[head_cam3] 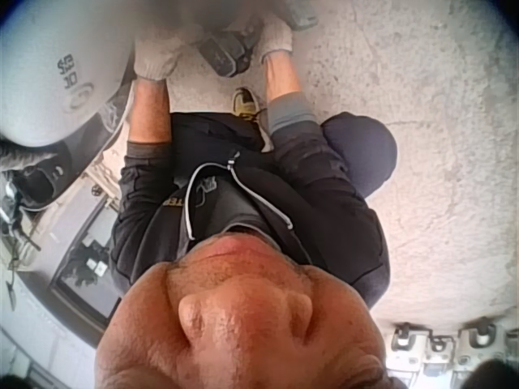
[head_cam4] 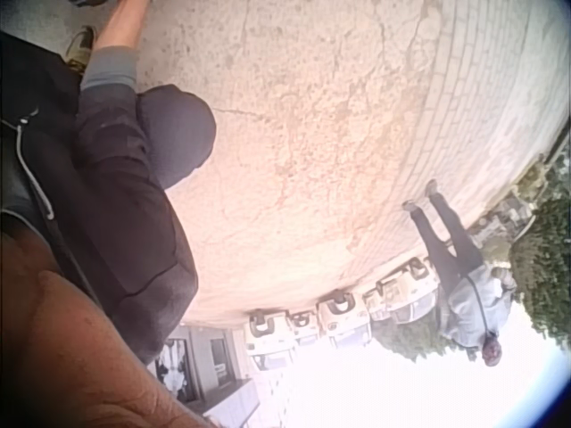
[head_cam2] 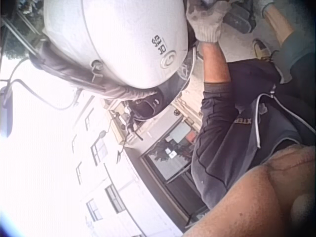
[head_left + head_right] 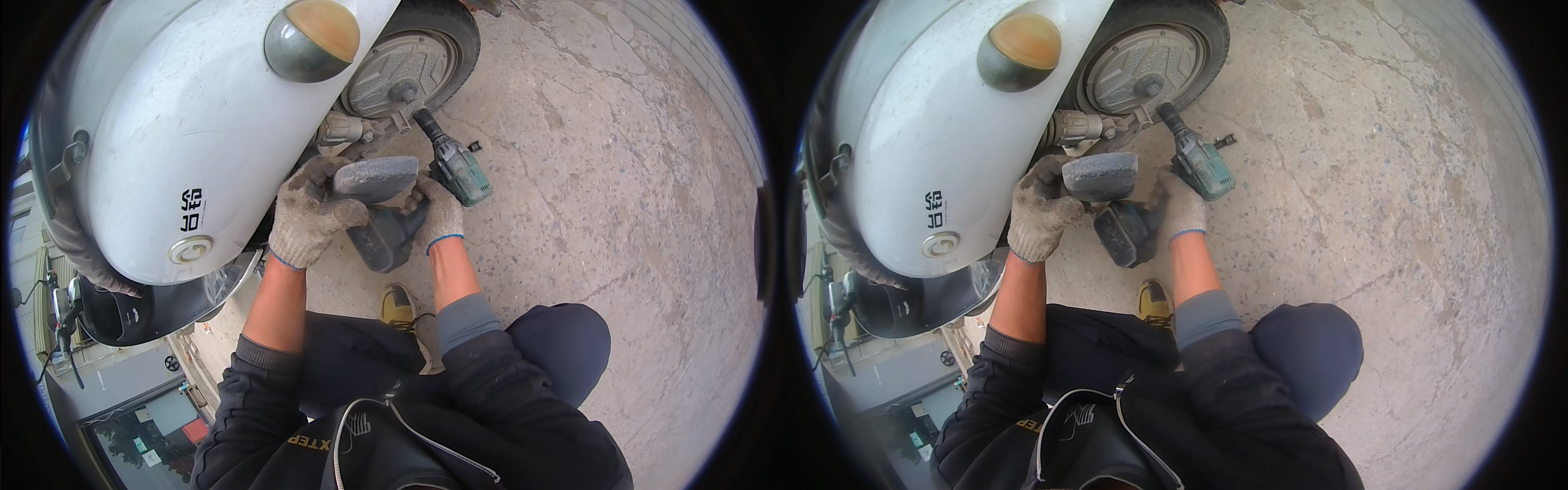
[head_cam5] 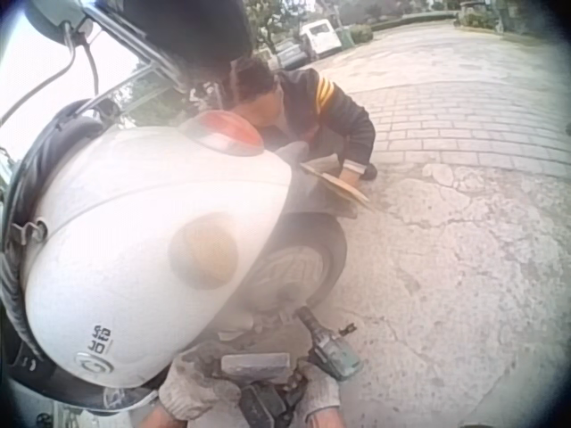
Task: The person retrieves a cordless impact wrench and a socket, then uses the tool to remove and reinstall bolts on the front fender of a white scooter. They later use a hammer and chisel on a detached front wheel assembly lying on the ground.
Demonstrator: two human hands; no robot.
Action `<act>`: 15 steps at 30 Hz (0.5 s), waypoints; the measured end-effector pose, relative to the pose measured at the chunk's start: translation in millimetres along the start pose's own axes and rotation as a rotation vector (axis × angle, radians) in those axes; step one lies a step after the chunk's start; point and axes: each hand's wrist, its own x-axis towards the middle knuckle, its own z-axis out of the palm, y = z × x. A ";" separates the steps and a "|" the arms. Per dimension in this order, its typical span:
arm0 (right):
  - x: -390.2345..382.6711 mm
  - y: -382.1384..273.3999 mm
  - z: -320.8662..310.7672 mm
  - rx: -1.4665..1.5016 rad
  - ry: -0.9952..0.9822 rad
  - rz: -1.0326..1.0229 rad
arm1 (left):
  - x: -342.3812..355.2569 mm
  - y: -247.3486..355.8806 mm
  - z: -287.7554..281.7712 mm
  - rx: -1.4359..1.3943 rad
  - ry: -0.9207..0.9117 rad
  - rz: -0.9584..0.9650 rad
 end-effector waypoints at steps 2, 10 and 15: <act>1.1 0.3 -2.0 -0.003 -0.009 -0.007 | -0.1 -0.5 -0.3 -0.006 -0.002 -0.003; -0.9 -0.9 -1.7 -0.091 0.033 -0.063 | -1.1 -1.9 -2.8 0.028 -0.009 0.005; -5.8 -5.3 -0.6 -0.016 -0.025 -0.017 | -1.0 -2.2 -3.2 0.015 0.002 0.017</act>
